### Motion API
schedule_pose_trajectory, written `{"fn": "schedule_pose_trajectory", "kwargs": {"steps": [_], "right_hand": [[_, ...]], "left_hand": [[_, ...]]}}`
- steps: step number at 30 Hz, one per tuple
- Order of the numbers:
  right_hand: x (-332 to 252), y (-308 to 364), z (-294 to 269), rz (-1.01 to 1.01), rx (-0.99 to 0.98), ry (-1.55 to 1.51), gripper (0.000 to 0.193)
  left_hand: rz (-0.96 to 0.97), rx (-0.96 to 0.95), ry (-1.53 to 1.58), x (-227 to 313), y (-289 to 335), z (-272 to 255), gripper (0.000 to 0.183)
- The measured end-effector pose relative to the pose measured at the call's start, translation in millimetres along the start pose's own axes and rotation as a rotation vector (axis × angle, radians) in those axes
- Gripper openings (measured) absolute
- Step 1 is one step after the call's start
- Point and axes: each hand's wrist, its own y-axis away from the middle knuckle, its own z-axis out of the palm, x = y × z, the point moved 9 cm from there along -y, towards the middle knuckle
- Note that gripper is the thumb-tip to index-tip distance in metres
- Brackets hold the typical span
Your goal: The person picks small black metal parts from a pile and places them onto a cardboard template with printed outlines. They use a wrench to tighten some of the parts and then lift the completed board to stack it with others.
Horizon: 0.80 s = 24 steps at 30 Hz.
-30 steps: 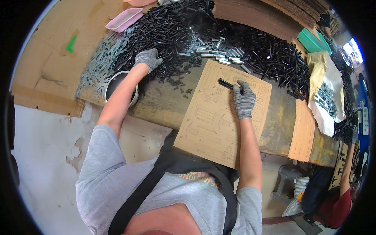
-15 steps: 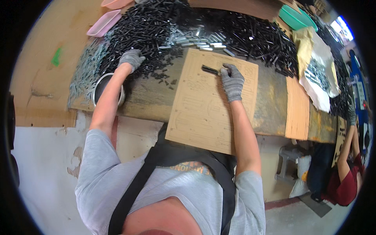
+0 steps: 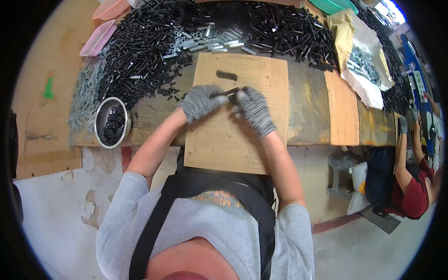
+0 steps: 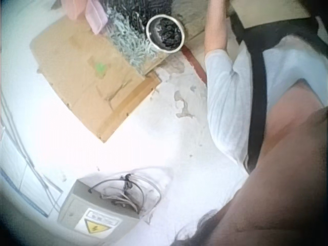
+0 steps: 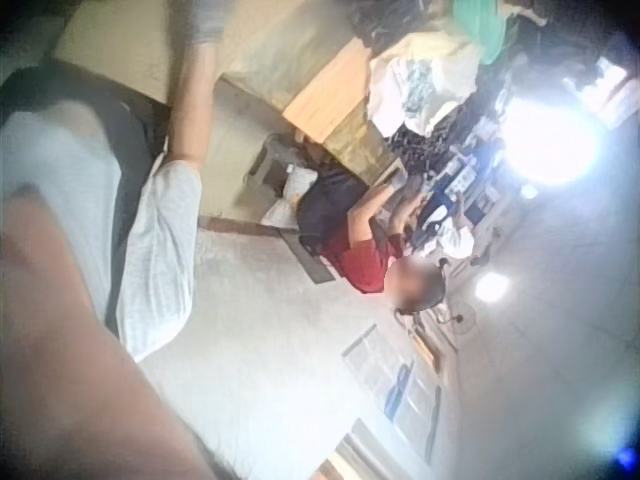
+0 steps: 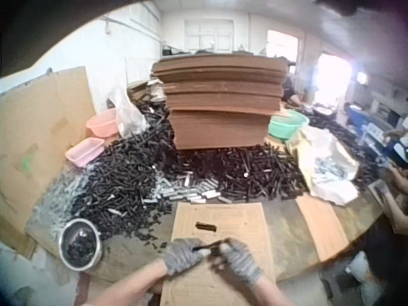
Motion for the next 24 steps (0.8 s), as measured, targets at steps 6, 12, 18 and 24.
{"fn": "schedule_pose_trajectory", "kwargs": {"steps": [6, 12, 18, 24], "right_hand": [[-45.8, 7.4, -34.5, -0.578, 0.224, 1.341, 0.021], [-33.9, 6.0, -21.6, -0.416, 0.116, 1.344, 0.021], [-35.7, 3.3, -19.9, -0.495, 0.125, 1.419, 0.024], [-52.1, -38.2, -46.8, -0.5, 0.236, 1.399, 0.025]], "left_hand": [[0.141, 0.014, -0.253, 25.7, -15.3, 35.2, 0.035], [-0.022, 0.066, -0.149, 12.2, -15.4, 35.9, 0.037], [-0.035, -0.062, -0.172, 5.4, -28.1, 27.6, 0.043], [0.108, 0.182, -0.267, -17.9, -60.4, -18.8, 0.043]]}}
